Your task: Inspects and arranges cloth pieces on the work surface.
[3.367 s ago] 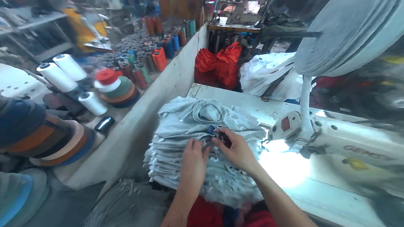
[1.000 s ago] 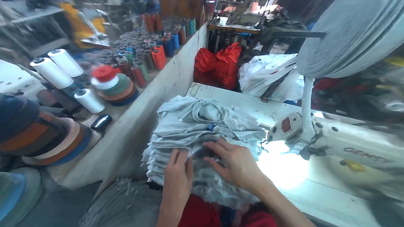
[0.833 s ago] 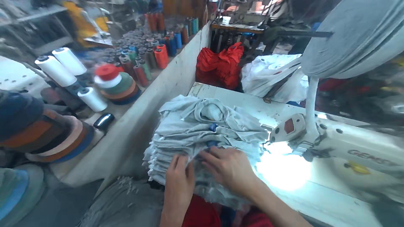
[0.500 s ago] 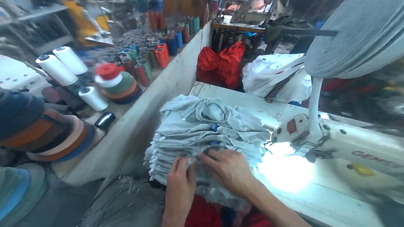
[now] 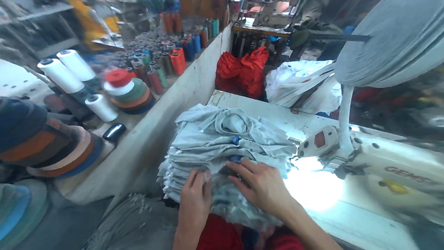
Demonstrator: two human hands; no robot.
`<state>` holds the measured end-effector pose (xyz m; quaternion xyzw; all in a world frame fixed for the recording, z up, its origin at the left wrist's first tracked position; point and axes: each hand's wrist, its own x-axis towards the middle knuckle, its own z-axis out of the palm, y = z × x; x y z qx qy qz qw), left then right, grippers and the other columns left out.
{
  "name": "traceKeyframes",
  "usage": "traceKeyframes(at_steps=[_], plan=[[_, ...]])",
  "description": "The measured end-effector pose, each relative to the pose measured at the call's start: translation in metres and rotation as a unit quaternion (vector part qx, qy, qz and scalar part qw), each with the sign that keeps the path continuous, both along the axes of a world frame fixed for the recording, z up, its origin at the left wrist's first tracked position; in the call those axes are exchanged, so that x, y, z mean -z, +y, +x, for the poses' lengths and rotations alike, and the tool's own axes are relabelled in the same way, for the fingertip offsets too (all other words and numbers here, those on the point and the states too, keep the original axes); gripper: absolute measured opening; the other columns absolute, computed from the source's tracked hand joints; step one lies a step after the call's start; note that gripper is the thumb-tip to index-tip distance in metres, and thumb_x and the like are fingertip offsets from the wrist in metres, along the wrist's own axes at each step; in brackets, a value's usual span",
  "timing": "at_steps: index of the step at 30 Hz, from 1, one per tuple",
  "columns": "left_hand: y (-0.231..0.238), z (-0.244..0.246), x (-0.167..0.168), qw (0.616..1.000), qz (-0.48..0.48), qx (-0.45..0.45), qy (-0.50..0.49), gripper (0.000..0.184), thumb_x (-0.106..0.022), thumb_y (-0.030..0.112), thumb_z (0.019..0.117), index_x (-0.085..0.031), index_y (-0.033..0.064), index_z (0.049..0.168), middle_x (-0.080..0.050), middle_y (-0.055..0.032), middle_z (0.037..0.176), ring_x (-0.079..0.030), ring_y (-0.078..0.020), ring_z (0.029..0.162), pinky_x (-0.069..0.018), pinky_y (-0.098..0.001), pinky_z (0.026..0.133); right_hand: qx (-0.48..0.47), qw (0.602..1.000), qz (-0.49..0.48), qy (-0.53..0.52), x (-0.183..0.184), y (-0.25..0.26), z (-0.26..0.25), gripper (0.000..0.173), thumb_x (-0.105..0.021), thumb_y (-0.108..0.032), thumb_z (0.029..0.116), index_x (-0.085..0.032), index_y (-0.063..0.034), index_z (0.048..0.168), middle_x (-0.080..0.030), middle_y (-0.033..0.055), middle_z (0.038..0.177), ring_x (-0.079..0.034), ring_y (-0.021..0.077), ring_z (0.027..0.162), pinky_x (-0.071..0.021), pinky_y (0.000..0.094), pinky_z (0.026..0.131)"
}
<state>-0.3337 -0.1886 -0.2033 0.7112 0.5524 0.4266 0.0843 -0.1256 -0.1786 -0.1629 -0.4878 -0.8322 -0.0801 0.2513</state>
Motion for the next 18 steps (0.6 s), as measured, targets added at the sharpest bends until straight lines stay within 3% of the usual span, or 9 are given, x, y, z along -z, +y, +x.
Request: traceKeyframes(at_steps=[5, 9, 11, 13, 14, 16, 18], plan=[[-0.008, 0.003, 0.004, 0.998, -0.013, -0.004, -0.060, 0.013, -0.068, 0.016, 0.0924, -0.077, 0.0085, 0.097, -0.072, -0.0045, 0.099, -0.069, -0.0051, 0.085, -0.0591, -0.0190, 0.074, -0.036, 0.999, 0.018, -0.033, 0.002, 0.003, -0.014, 0.031, -0.056, -0.035, 0.1015, -0.075, -0.0213, 0.121, -0.070, 0.0035, 0.088, -0.066, 0.0211, 0.063, -0.0533, 0.0378, 0.051], [-0.011, 0.007, 0.003, 0.998, -0.008, -0.011, -0.065, 0.013, -0.068, 0.016, 0.0921, -0.077, 0.0082, 0.097, -0.072, -0.0040, 0.099, -0.069, -0.0042, 0.087, -0.0586, -0.0185, 0.077, -0.072, 0.995, 0.017, -0.067, 0.005, 0.004, -0.023, 0.026, -0.060, -0.022, 0.0968, -0.076, -0.0230, 0.118, -0.072, 0.0014, 0.088, -0.065, 0.0208, 0.063, -0.0528, 0.0380, 0.052], [-0.011, 0.006, 0.005, 0.997, -0.012, -0.006, -0.074, 0.013, -0.068, 0.018, 0.0934, -0.077, 0.0085, 0.096, -0.072, -0.0031, 0.098, -0.069, -0.0028, 0.085, -0.0585, -0.0173, 0.075, -0.067, 0.996, 0.014, -0.051, 0.004, 0.007, -0.022, 0.026, -0.059, -0.025, 0.0980, -0.076, -0.0226, 0.117, -0.071, 0.0015, 0.086, -0.065, 0.0205, 0.062, -0.0522, 0.0382, 0.050], [-0.011, 0.005, 0.007, 0.997, -0.023, -0.006, -0.075, 0.014, -0.068, 0.020, 0.0933, -0.077, 0.0089, 0.096, -0.073, -0.0033, 0.098, -0.069, -0.0034, 0.083, -0.0588, -0.0182, 0.074, -0.027, 0.999, -0.011, -0.030, -0.003, 0.012, -0.017, 0.032, -0.059, -0.039, 0.0997, -0.074, -0.0199, 0.120, -0.070, 0.0036, 0.089, -0.066, 0.0216, 0.061, -0.0530, 0.0403, 0.047], [-0.011, 0.004, 0.008, 0.997, -0.030, -0.006, -0.074, 0.014, -0.068, 0.020, 0.0934, -0.077, 0.0090, 0.097, -0.073, -0.0038, 0.098, -0.070, -0.0046, 0.084, -0.0592, -0.0196, 0.075, -0.005, 0.999, -0.045, -0.021, -0.010, 0.016, -0.013, 0.036, -0.063, -0.042, 0.0967, -0.073, -0.0175, 0.121, -0.071, 0.0055, 0.093, -0.068, 0.0237, 0.063, -0.0547, 0.0438, 0.049], [-0.010, 0.005, 0.011, 0.997, -0.041, -0.005, -0.070, 0.014, -0.068, 0.019, 0.0938, -0.077, 0.0088, 0.097, -0.073, -0.0046, 0.098, -0.070, -0.0067, 0.085, -0.0597, -0.0218, 0.075, 0.026, 0.988, -0.150, 0.032, -0.027, 0.029, -0.005, 0.029, -0.071, -0.022, 0.0881, -0.074, -0.0112, 0.115, -0.073, 0.0098, 0.100, -0.072, 0.0299, 0.077, -0.0577, 0.0545, 0.062], [-0.010, 0.006, 0.012, 0.996, -0.053, -0.002, -0.066, 0.014, -0.069, 0.019, 0.0938, -0.077, 0.0089, 0.097, -0.073, -0.0048, 0.098, -0.071, -0.0082, 0.085, -0.0602, -0.0239, 0.076, 0.073, 0.974, -0.176, 0.122, -0.036, 0.049, 0.011, 0.023, -0.065, -0.018, 0.0950, -0.075, -0.0085, 0.113, -0.074, 0.0096, 0.096, -0.072, 0.0271, 0.082, -0.0588, 0.0538, 0.074]])
